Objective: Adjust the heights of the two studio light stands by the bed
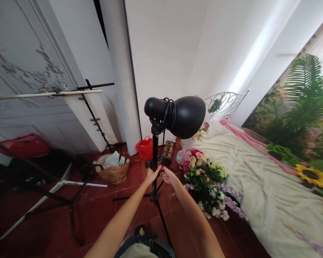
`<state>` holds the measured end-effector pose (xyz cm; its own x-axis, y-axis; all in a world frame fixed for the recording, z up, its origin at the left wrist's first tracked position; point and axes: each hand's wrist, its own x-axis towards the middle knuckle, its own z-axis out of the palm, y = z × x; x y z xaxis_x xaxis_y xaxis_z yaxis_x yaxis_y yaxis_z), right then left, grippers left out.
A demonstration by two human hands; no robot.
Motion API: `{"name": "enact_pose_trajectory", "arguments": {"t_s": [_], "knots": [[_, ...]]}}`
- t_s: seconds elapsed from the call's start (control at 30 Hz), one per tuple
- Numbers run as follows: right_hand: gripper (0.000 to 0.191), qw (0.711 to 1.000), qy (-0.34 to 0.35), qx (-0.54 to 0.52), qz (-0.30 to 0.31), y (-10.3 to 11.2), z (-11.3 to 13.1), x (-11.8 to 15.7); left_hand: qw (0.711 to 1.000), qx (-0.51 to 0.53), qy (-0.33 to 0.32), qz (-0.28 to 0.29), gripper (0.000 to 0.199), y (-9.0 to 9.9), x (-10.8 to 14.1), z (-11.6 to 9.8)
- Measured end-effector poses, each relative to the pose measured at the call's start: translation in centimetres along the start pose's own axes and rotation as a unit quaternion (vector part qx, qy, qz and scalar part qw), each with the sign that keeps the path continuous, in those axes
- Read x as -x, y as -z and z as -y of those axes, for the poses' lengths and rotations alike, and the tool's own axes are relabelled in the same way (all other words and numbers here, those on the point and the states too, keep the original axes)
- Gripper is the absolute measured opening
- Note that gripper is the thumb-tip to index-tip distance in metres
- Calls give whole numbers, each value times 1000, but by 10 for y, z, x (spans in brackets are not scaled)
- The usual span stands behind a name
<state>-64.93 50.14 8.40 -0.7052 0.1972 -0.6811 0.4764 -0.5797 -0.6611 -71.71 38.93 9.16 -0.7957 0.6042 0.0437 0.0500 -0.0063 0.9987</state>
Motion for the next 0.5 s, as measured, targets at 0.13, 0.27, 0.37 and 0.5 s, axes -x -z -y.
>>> {"name": "enact_pose_trajectory", "arguments": {"t_s": [0.13, 0.27, 0.37, 0.5], "knots": [[35, 987, -121, -73, 73, 5, 10, 5, 1000, -7, -7, -2, 34, -1, -2, 2], [33, 981, -55, -178, 57, 6, -3, 3, 1000, -12, -11, -4, 34, -2, -1, -2], [33, 964, 64, -258, -20, 14, -24, -2, 1000, -8, -23, -3, 35, -3, 2, -8], [37, 948, 129, -282, -68, 39, -73, 16, 1000, 4, -4, -13, 38, -5, 4, -10]]}}
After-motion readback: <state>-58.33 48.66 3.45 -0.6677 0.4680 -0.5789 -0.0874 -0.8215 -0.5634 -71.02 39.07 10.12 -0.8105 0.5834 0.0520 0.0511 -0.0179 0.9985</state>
